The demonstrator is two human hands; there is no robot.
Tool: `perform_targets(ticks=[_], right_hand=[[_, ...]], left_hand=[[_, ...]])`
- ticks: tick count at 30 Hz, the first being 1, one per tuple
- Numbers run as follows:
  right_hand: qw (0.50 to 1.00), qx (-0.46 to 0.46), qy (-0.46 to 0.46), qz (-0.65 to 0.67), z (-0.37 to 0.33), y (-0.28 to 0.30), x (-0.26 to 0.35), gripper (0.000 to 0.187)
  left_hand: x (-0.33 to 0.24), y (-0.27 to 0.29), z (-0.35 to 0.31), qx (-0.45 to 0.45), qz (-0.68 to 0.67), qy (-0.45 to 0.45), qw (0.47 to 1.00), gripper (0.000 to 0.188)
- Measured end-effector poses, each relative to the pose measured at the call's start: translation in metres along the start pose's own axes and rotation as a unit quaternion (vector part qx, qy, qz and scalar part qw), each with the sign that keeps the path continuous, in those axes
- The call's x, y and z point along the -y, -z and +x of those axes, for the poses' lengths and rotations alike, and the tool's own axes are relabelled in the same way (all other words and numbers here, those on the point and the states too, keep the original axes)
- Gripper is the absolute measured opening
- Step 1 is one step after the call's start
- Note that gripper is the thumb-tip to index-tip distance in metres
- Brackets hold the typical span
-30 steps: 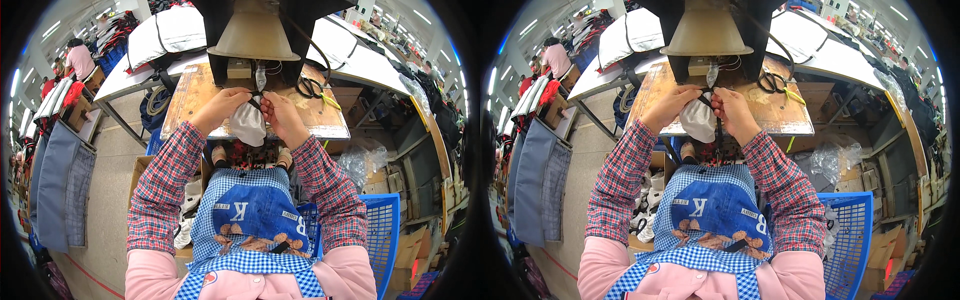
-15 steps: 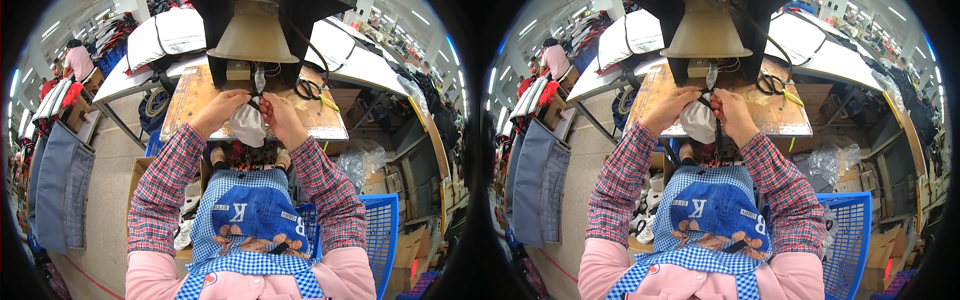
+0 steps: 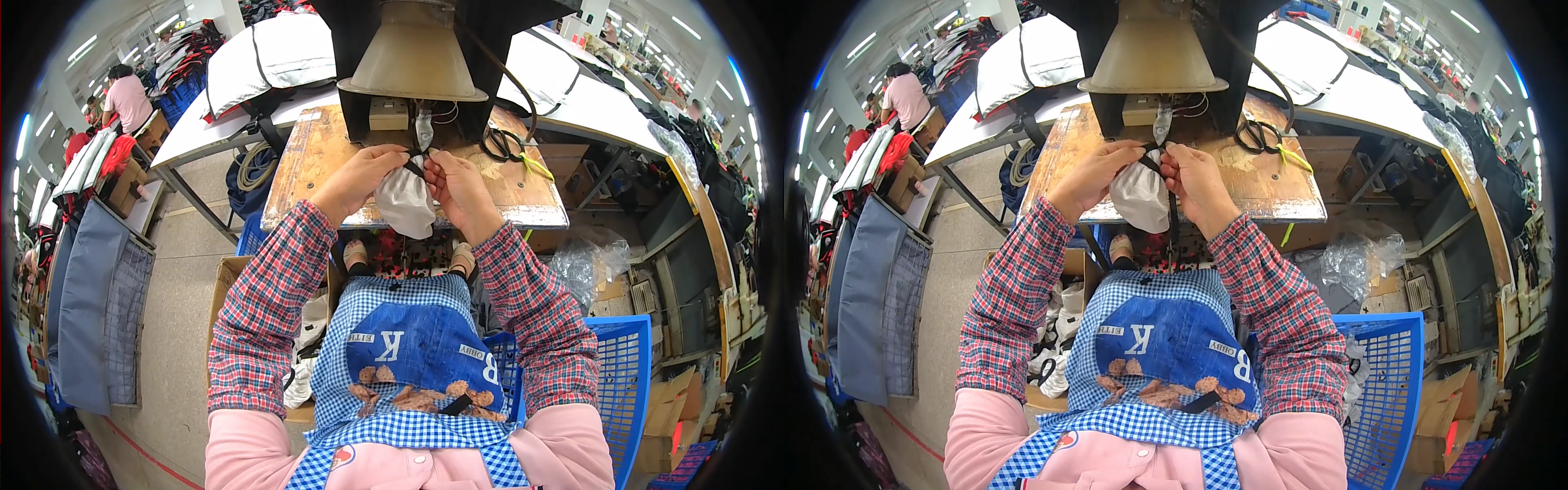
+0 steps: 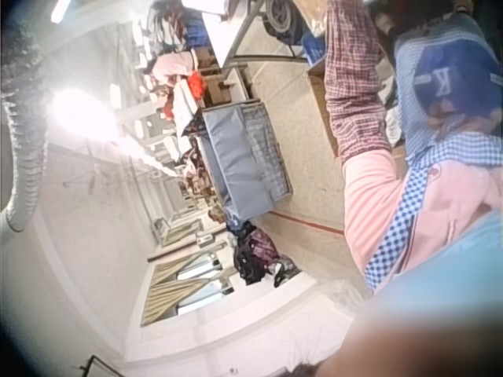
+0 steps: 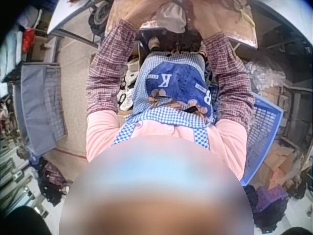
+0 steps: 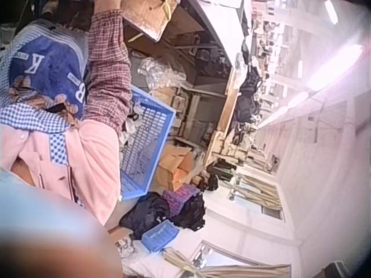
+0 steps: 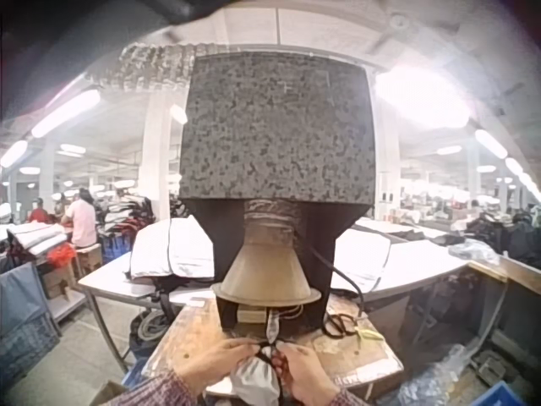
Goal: Assembling white fabric components using a bench-top machine in an industrial workshop.
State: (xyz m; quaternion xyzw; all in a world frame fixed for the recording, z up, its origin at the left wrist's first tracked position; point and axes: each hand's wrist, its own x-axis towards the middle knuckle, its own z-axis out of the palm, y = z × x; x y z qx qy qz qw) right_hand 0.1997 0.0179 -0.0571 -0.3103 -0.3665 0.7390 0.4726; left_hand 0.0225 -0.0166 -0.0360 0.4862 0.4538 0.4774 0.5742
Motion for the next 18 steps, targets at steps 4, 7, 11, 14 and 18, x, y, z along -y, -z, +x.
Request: perform_targets(ticks=[4, 7, 11, 14, 18], right_hand=[[1.000, 0.003, 0.001, 0.002, 0.0008, 0.0002, -0.0003, 0.012], [1.000, -0.002, 0.003, -0.003, -0.0004, -0.0006, -0.0006, 0.012], [1.000, -0.001, -0.002, -0.003, -0.0004, 0.0002, -0.0002, 0.012], [1.000, -0.008, 0.006, 0.000, -0.0011, -0.0003, -0.0002, 0.012], [1.000, -0.010, 0.001, -0.010, 0.0004, -0.0011, -0.0004, 0.012]], left_hand=[[0.0009, 0.0016, 0.0003, 0.007, -0.005, -0.004, 1.000, 0.038], [0.0039, 0.0037, 0.0028, 0.008, -0.012, -0.003, 1.000, 0.038], [0.0012, 0.0018, 0.0018, 0.010, -0.009, -0.007, 1.000, 0.036], [-0.0004, 0.0008, 0.0010, 0.014, -0.007, -0.003, 1.000, 0.034], [0.0001, 0.0042, 0.0021, 0.027, -0.009, 0.001, 1.000, 0.037]])
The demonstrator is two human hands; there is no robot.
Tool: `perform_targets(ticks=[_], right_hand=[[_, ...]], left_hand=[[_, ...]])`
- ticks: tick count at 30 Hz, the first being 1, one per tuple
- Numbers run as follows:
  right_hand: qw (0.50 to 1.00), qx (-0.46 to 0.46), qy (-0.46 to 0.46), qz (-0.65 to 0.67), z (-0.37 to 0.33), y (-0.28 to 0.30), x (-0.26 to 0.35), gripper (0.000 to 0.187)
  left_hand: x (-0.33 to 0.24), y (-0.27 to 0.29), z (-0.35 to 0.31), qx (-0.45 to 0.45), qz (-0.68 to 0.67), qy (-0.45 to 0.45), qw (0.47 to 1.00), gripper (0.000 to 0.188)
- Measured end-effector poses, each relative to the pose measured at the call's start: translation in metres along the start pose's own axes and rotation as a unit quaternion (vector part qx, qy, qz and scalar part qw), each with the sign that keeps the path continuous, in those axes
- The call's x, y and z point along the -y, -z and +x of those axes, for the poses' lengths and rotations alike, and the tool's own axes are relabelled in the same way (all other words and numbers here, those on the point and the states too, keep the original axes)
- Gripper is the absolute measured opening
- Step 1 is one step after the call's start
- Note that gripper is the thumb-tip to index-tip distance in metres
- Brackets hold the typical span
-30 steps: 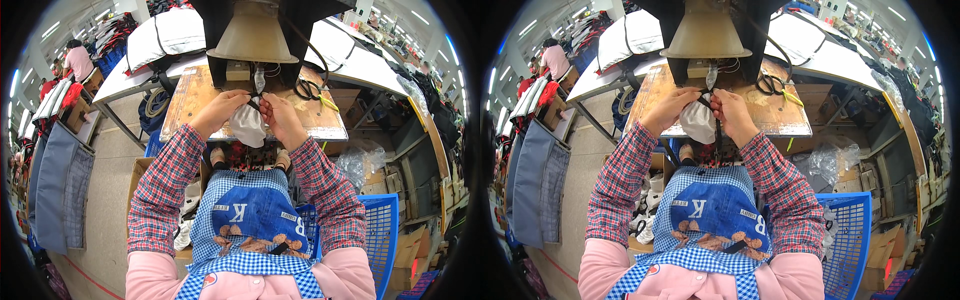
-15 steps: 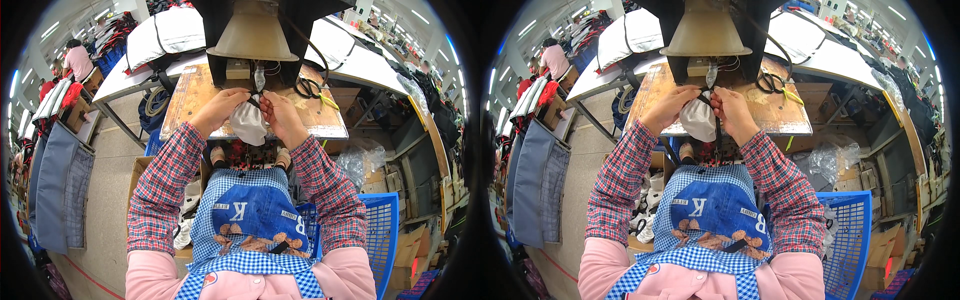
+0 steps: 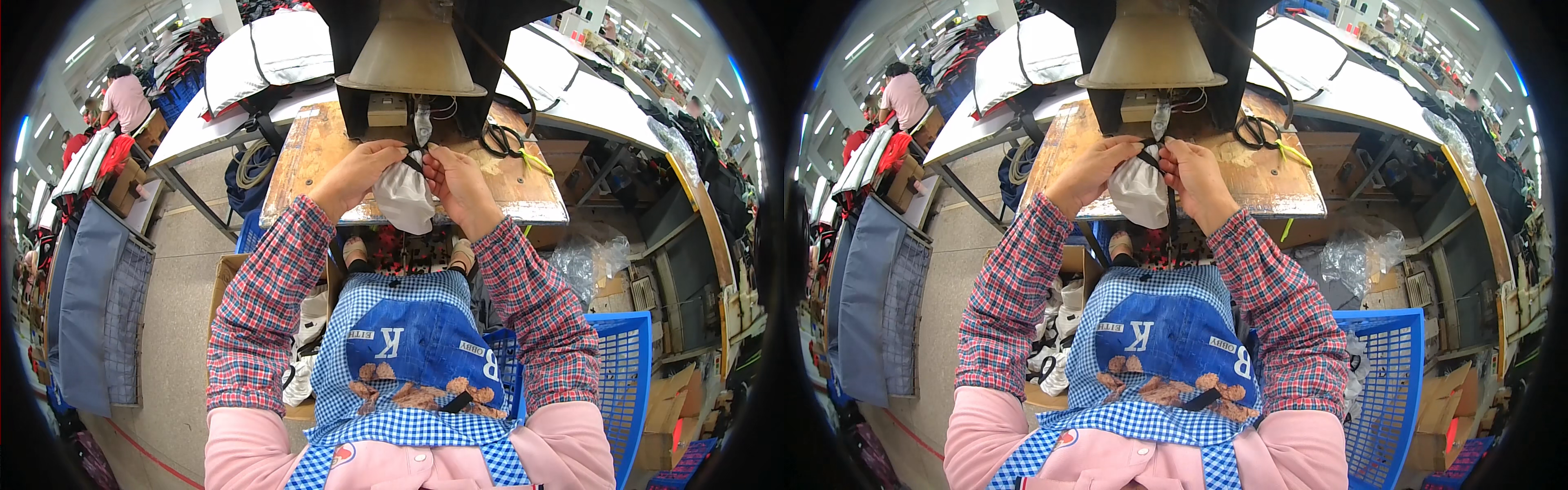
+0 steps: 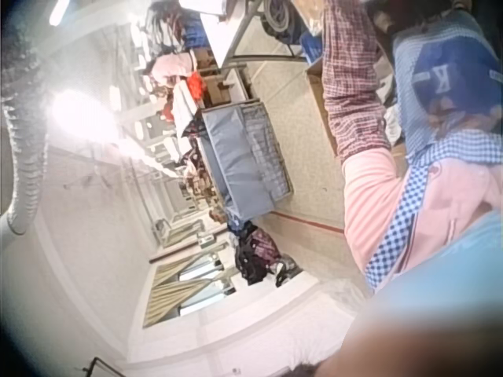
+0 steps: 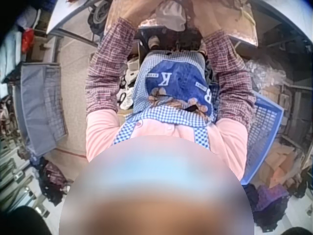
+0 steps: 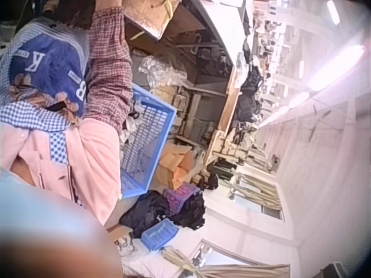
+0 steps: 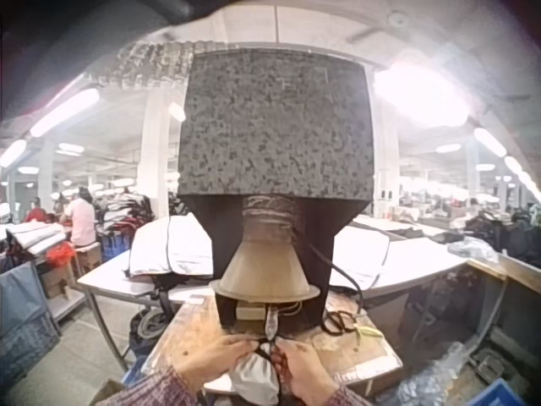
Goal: Assembling white fabric components using a bench-top machine in an industrial workshop.
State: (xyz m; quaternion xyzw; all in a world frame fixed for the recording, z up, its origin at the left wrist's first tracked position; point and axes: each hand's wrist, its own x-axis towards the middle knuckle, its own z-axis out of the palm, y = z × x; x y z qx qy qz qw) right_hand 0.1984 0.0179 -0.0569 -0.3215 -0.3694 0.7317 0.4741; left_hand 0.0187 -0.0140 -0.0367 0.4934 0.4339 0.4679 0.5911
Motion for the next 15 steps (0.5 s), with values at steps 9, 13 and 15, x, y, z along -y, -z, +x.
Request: perform_targets(ticks=[9, 13, 15], right_hand=[[1.000, -0.008, -0.001, 0.013, -0.003, 0.001, 0.002, 0.012], [1.000, 0.011, -0.010, 0.015, -0.016, 0.005, 0.001, 0.014], [0.995, 0.088, -0.025, -0.035, -0.022, 0.017, -0.002, 0.017]], left_hand=[[-0.009, -0.006, -0.010, -0.016, 0.033, 0.003, 0.999, 0.040], [-0.010, -0.006, -0.019, -0.044, 0.044, 0.012, 0.998, 0.038], [-0.009, 0.000, -0.024, -0.051, 0.037, 0.015, 0.998, 0.039]])
